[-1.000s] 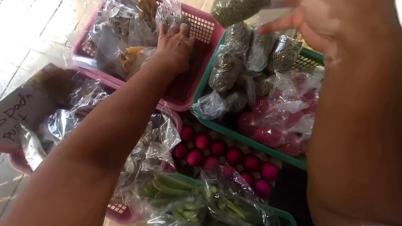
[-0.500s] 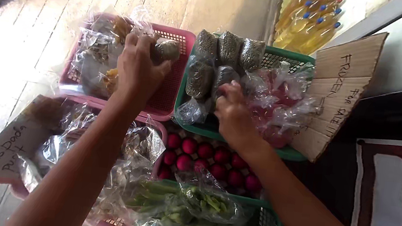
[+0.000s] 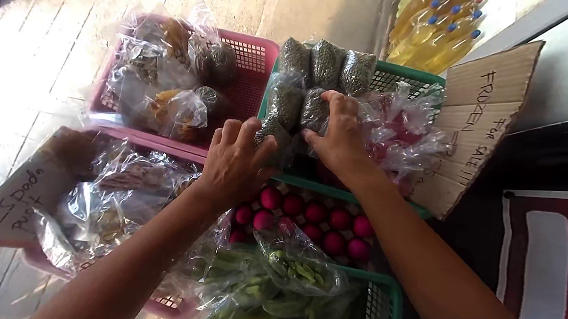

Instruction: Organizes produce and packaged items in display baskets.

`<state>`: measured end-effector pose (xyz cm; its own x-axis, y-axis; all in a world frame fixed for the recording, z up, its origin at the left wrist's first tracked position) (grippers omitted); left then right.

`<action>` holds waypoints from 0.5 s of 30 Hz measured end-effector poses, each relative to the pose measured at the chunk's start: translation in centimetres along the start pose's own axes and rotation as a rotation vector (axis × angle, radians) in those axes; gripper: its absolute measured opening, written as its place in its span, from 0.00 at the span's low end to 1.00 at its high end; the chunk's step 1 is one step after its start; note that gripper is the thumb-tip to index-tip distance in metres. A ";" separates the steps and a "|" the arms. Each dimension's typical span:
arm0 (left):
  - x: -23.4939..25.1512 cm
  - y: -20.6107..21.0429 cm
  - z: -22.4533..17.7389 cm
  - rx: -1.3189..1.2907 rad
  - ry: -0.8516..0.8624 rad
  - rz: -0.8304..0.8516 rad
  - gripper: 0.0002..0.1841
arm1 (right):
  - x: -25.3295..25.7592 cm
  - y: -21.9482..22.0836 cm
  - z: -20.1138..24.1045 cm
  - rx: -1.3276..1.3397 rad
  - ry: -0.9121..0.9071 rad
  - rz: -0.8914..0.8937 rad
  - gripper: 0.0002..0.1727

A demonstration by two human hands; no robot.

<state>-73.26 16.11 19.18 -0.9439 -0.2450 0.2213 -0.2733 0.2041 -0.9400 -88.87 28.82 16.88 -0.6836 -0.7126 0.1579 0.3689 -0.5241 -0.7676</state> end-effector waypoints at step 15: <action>2.5 -2.4 -4.1 -0.152 0.285 0.287 0.18 | 0.9 -1.6 -1.2 0.199 0.004 0.217 0.29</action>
<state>-75.77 18.87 23.05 -0.9932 0.1093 0.0395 0.0035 0.3682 -0.9297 -90.81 29.52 17.49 -0.5775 -0.8164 0.0009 0.6225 -0.4411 -0.6465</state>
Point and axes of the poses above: each hand's wrist, its own x-axis towards the middle knuckle, its own y-axis out of the palm, z = x × y, the point moved 6 cm from there along x, towards the middle knuckle, and after that the axes turned 15 degrees about -y, right-handed, at the moved point
